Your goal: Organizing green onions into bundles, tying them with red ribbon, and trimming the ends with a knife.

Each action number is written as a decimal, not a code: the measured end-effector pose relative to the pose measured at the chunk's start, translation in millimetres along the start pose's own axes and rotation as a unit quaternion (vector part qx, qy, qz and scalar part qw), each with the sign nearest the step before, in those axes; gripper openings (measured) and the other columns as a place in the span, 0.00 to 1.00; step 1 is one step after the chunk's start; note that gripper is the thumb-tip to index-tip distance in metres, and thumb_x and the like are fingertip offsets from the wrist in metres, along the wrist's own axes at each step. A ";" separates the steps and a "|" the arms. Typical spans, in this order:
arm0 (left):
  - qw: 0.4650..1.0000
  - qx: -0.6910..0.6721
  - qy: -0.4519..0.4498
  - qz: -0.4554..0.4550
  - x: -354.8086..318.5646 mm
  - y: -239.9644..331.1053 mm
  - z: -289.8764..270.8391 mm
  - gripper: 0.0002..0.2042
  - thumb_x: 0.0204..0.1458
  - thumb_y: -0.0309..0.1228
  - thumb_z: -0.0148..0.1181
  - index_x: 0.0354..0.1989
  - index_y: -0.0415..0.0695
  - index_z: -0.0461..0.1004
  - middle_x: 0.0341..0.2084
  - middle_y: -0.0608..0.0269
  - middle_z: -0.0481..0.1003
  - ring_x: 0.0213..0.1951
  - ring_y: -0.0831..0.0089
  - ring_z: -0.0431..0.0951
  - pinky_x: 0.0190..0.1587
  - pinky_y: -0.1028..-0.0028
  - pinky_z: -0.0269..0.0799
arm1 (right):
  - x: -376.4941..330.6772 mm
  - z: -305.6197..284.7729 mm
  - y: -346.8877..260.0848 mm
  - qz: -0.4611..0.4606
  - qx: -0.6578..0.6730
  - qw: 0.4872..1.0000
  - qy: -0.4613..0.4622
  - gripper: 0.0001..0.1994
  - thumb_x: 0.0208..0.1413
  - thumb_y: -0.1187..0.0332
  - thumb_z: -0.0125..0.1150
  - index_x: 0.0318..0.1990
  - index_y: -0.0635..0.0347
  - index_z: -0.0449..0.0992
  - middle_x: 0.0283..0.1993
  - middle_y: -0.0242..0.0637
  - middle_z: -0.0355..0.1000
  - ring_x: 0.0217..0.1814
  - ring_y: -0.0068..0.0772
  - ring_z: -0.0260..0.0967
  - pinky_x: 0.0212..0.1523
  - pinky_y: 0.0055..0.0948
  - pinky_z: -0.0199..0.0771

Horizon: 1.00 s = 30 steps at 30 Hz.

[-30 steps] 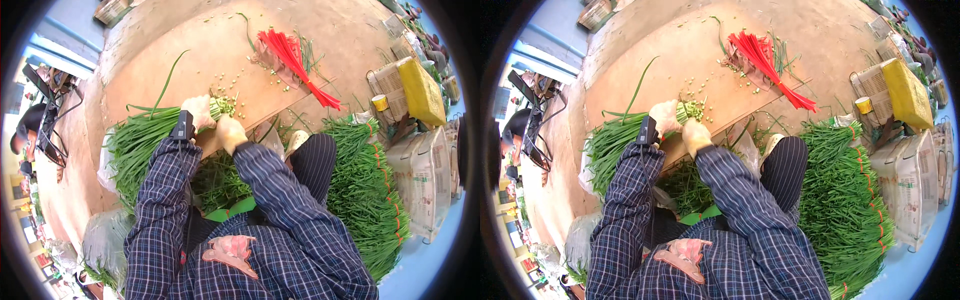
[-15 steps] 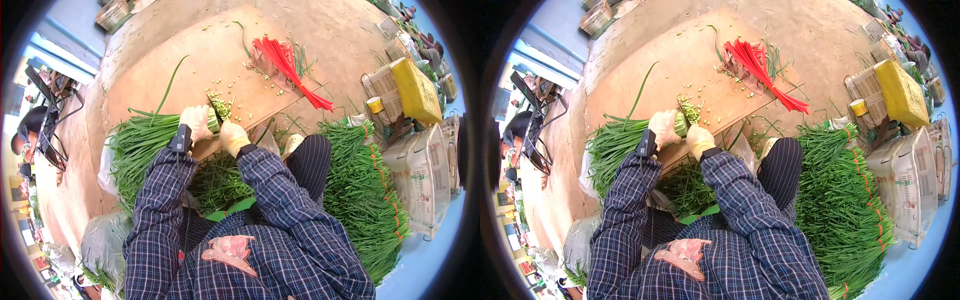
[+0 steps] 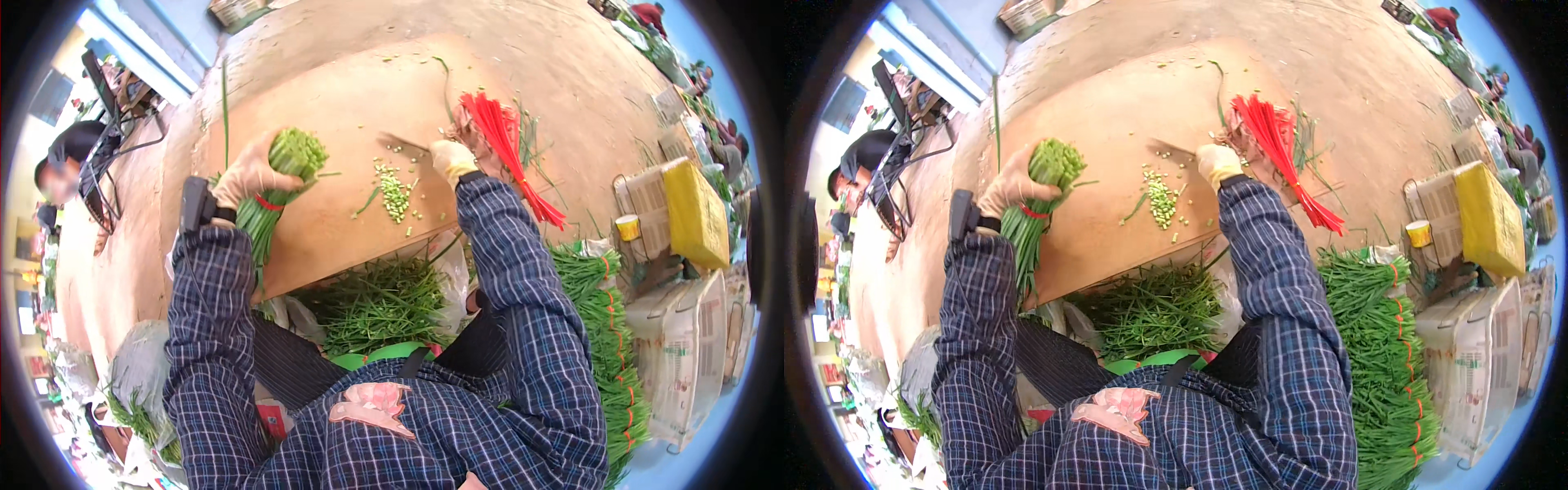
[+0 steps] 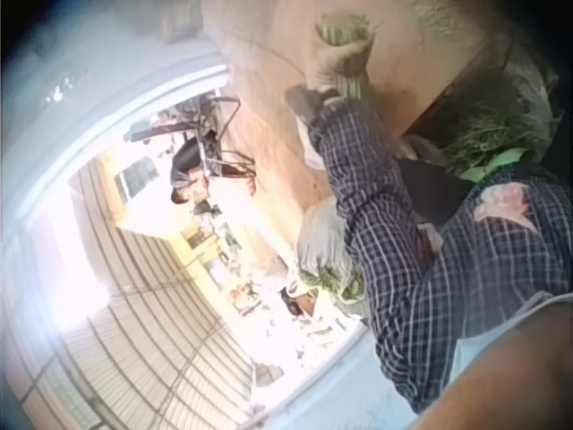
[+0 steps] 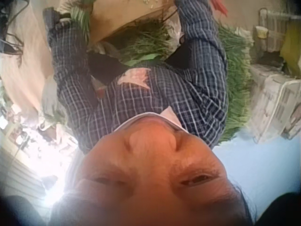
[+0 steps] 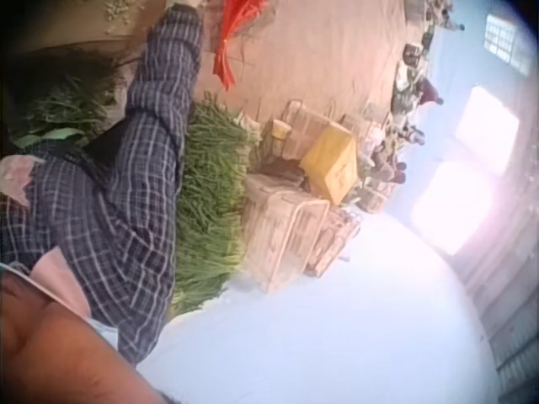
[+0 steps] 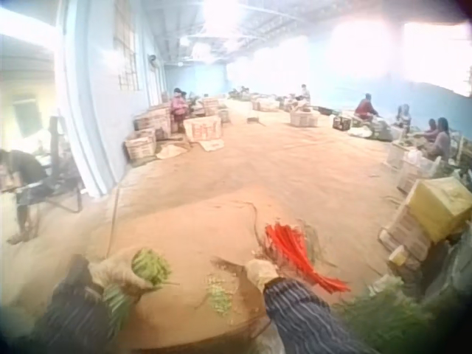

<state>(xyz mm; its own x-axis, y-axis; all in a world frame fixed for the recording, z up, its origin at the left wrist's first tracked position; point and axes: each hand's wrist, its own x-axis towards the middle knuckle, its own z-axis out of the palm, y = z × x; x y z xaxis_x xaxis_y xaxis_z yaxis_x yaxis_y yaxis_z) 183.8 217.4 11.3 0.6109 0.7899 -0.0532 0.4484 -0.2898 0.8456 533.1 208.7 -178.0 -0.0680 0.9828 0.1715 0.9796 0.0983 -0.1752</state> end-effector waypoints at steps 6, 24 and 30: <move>0.995 -0.095 -0.037 -0.004 11.7 8.0 -20.1 0.35 0.30 0.26 0.71 0.52 0.36 0.64 0.38 0.61 0.74 0.42 0.71 0.73 0.47 0.73 0.68 | -95.5 -32.9 -68.9 -0.213 0.023 0.951 -0.223 0.07 0.45 0.68 0.55 0.30 0.58 0.77 0.30 0.44 0.75 0.33 0.44 0.75 0.33 0.37 0.75; 0.962 0.034 -0.261 -0.078 63.5 -10.9 62.5 0.26 0.28 0.27 0.70 0.42 0.40 0.70 0.32 0.62 0.75 0.36 0.70 0.75 0.42 0.70 0.71 | -106.5 -43.1 27.6 0.060 -0.003 0.991 -0.122 0.09 0.46 0.68 0.52 0.28 0.59 0.78 0.24 0.47 0.74 0.25 0.44 0.73 0.30 0.37 0.75; 0.875 0.155 -0.424 -0.177 109.5 -32.2 136.0 0.22 0.35 0.37 0.72 0.41 0.45 0.74 0.32 0.57 0.77 0.33 0.66 0.76 0.42 0.64 0.73 | -104.9 -53.4 -12.8 0.078 0.153 0.985 -0.033 0.37 0.30 0.59 0.75 0.51 0.62 0.66 0.47 0.49 0.69 0.53 0.45 0.67 0.55 0.37 0.65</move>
<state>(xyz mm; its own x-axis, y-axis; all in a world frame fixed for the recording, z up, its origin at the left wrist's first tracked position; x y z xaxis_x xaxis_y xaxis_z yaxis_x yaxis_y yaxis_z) 325.0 239.8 -94.0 0.6032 0.2136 -0.7685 0.7827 -0.3443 0.5186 537.8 96.0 -142.0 0.0575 0.9967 0.0581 0.8771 -0.0226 -0.4798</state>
